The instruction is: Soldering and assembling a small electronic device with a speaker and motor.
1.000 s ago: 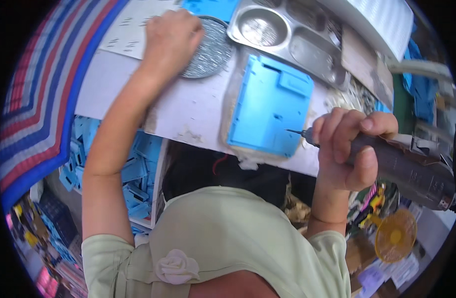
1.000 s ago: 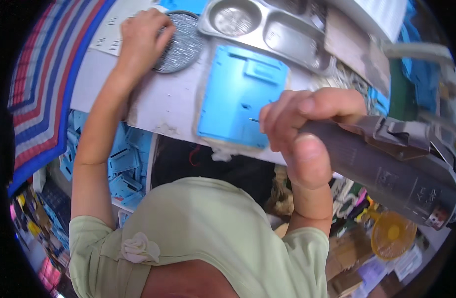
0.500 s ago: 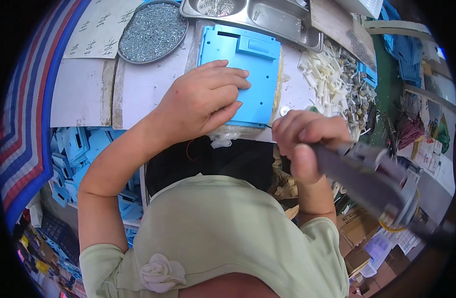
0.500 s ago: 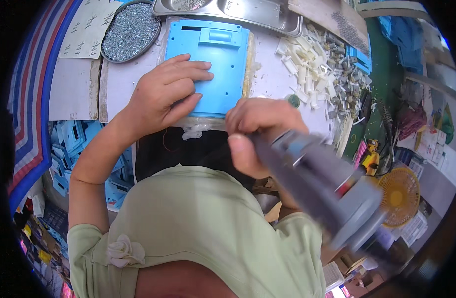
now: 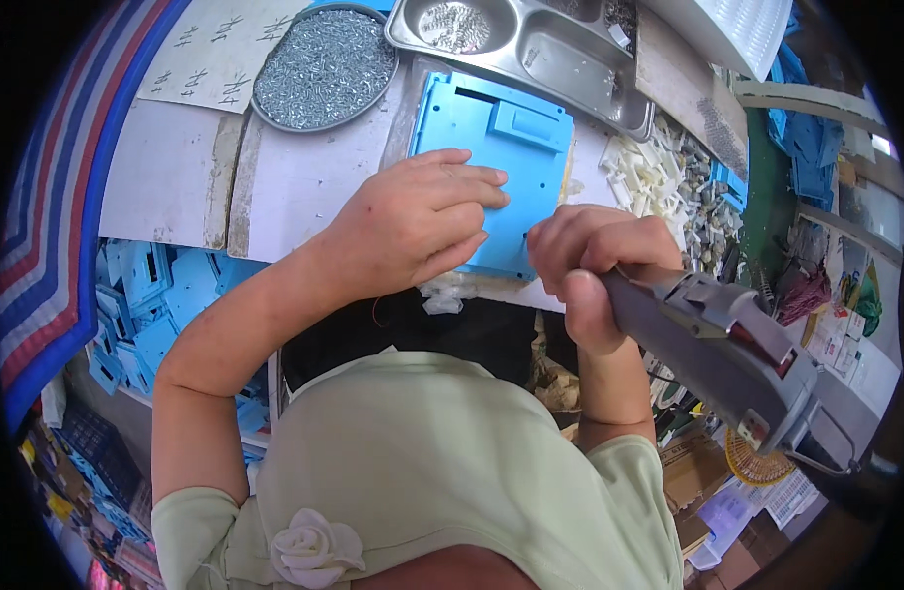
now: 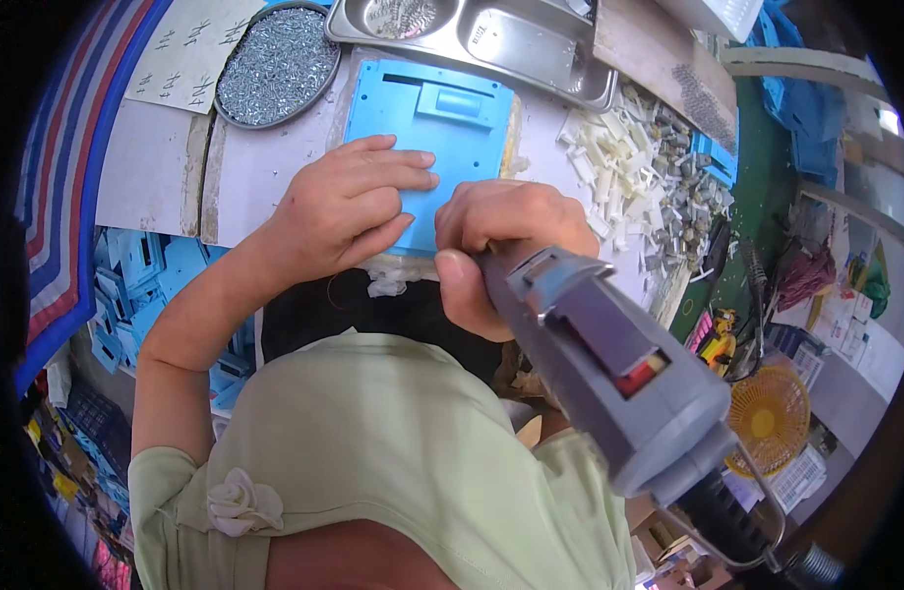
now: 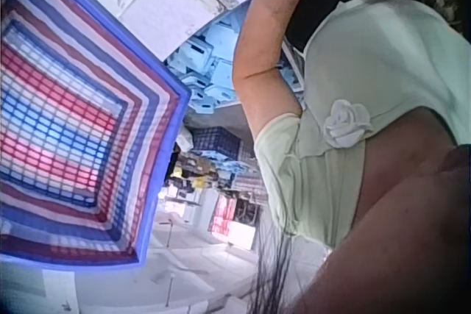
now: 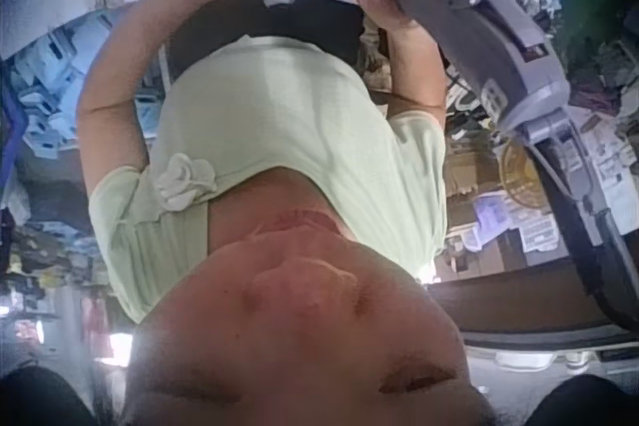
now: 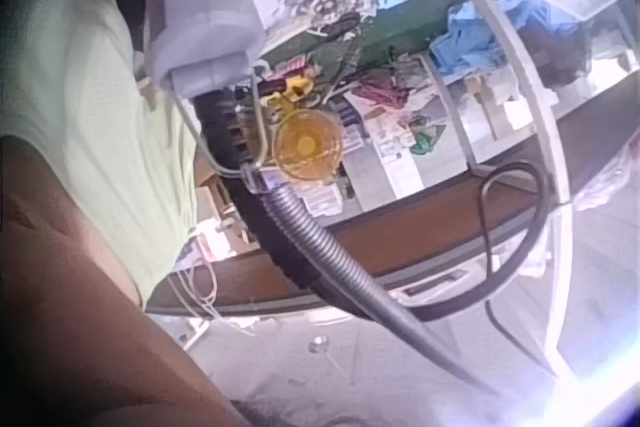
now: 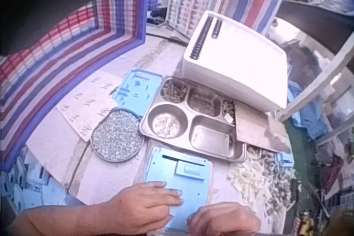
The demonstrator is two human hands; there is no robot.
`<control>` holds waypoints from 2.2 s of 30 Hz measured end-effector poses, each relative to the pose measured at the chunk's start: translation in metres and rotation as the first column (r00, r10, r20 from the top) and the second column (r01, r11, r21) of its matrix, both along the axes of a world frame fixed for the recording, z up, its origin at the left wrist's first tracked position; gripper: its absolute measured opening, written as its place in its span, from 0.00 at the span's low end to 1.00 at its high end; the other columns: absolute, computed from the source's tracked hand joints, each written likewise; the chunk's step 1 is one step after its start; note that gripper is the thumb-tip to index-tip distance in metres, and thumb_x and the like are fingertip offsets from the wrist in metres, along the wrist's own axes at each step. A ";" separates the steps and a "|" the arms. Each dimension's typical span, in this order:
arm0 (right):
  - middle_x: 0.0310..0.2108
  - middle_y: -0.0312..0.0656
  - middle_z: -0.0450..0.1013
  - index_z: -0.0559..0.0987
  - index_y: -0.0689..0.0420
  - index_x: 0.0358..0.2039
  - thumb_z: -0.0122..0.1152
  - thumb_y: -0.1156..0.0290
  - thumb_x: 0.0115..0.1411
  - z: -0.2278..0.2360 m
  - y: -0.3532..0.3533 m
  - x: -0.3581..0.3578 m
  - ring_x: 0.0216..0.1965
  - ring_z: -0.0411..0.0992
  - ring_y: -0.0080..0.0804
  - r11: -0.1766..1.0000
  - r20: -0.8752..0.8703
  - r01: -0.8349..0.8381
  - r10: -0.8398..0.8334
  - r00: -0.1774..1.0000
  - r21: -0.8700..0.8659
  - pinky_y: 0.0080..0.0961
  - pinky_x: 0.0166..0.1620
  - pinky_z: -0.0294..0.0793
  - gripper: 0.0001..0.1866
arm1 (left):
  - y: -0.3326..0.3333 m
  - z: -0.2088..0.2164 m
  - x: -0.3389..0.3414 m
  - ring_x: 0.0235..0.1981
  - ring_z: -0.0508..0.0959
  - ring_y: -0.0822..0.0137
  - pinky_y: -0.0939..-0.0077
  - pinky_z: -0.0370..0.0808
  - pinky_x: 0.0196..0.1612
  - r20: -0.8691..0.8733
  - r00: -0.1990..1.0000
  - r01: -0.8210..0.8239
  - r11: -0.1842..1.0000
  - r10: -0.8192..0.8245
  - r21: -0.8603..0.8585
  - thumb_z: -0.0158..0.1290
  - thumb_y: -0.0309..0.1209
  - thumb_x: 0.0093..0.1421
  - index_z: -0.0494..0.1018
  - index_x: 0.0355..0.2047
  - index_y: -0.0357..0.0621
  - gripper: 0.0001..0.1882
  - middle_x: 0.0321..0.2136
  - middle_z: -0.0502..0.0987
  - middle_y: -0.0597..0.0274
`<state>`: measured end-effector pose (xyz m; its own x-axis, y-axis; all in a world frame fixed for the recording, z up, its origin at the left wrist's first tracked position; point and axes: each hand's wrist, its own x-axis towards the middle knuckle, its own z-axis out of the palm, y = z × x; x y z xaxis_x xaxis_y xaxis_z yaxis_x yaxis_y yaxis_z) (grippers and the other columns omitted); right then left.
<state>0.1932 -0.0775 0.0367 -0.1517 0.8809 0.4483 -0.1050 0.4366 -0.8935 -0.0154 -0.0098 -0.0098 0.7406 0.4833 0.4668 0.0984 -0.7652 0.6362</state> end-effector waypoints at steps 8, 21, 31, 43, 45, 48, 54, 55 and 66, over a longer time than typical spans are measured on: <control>0.16 0.39 0.66 0.63 0.55 0.32 0.65 0.65 0.65 0.010 0.035 0.009 0.18 0.64 0.30 0.993 -0.085 0.106 -0.109 0.990 -0.044 0.35 0.28 0.72 0.17 | 0.000 0.000 -0.001 0.56 0.80 0.57 0.51 0.75 0.60 0.001 1.000 0.013 1.000 -0.013 -0.022 0.62 0.23 0.57 0.71 0.25 0.41 0.10 0.48 0.82 0.58; 0.17 0.34 0.59 0.66 0.54 0.35 0.55 0.69 0.65 0.004 0.101 0.031 0.20 0.58 0.27 0.983 -0.105 0.172 -0.178 0.978 -0.065 0.34 0.29 0.66 0.07 | 0.002 0.000 -0.002 0.57 0.80 0.59 0.53 0.76 0.59 -0.018 0.999 0.035 0.998 -0.036 -0.061 0.63 0.23 0.56 0.73 0.29 0.42 0.08 0.50 0.81 0.59; 0.17 0.35 0.60 0.70 0.56 0.41 0.56 0.67 0.66 0.003 0.112 0.037 0.18 0.59 0.26 0.995 -0.078 0.022 -0.030 0.996 -0.100 0.31 0.27 0.66 0.09 | 0.000 0.002 -0.003 0.56 0.80 0.59 0.54 0.75 0.60 -0.017 1.000 0.005 0.996 -0.006 -0.084 0.64 0.23 0.55 0.75 0.33 0.42 0.08 0.49 0.82 0.60; 0.16 0.30 0.65 0.68 0.51 0.45 0.57 0.59 0.66 0.054 0.061 -0.030 0.15 0.64 0.24 0.969 -0.226 -0.246 0.247 0.942 0.034 0.29 0.21 0.70 0.14 | -0.002 0.012 -0.020 0.48 0.84 0.61 0.45 0.63 0.68 0.078 0.962 -0.236 0.943 0.260 -0.236 0.63 0.20 0.56 0.79 0.40 0.45 0.12 0.43 0.85 0.59; 0.16 0.31 0.65 0.67 0.51 0.44 0.58 0.59 0.66 0.051 0.064 -0.034 0.14 0.64 0.25 0.971 -0.210 -0.235 0.238 0.948 0.041 0.30 0.20 0.70 0.14 | -0.001 0.009 -0.022 0.46 0.84 0.61 0.46 0.61 0.69 0.091 0.961 -0.232 0.940 0.261 -0.250 0.63 0.21 0.56 0.79 0.40 0.46 0.12 0.42 0.85 0.60; 0.16 0.31 0.65 0.66 0.52 0.44 0.57 0.59 0.66 0.047 0.066 -0.041 0.15 0.64 0.26 0.970 -0.205 -0.241 0.240 0.949 0.019 0.31 0.20 0.70 0.14 | 0.000 0.008 -0.028 0.44 0.85 0.61 0.46 0.61 0.69 0.053 0.959 -0.258 0.936 0.278 -0.241 0.65 0.22 0.54 0.79 0.39 0.46 0.12 0.41 0.85 0.61; 0.18 0.32 0.65 0.68 0.54 0.46 0.55 0.62 0.66 0.048 0.079 -0.043 0.17 0.63 0.27 0.968 -0.253 -0.251 0.246 0.936 0.014 0.31 0.25 0.69 0.14 | 0.018 0.021 -0.038 0.46 0.82 0.63 0.47 0.63 0.66 -0.003 0.967 -0.253 0.963 0.253 -0.091 0.67 0.29 0.53 0.80 0.37 0.45 0.11 0.40 0.83 0.63; 0.18 0.33 0.64 0.68 0.55 0.47 0.56 0.62 0.67 0.046 0.084 -0.042 0.18 0.63 0.27 0.972 -0.266 -0.233 0.232 0.936 0.030 0.31 0.25 0.69 0.14 | 0.034 0.021 -0.045 0.47 0.80 0.63 0.48 0.63 0.65 -0.038 0.927 -0.374 0.927 0.374 0.000 0.67 0.30 0.54 0.80 0.36 0.45 0.10 0.40 0.82 0.65; 0.18 0.38 0.63 0.67 0.59 0.44 0.57 0.70 0.68 -0.001 0.148 -0.051 0.17 0.59 0.22 0.992 -0.314 -0.118 0.128 0.941 0.050 0.25 0.22 0.65 0.10 | 0.093 -0.017 -0.075 0.45 0.75 0.63 0.56 0.62 0.57 -0.206 0.735 -0.586 0.757 0.647 0.288 0.63 0.32 0.59 0.82 0.32 0.48 0.04 0.34 0.77 0.68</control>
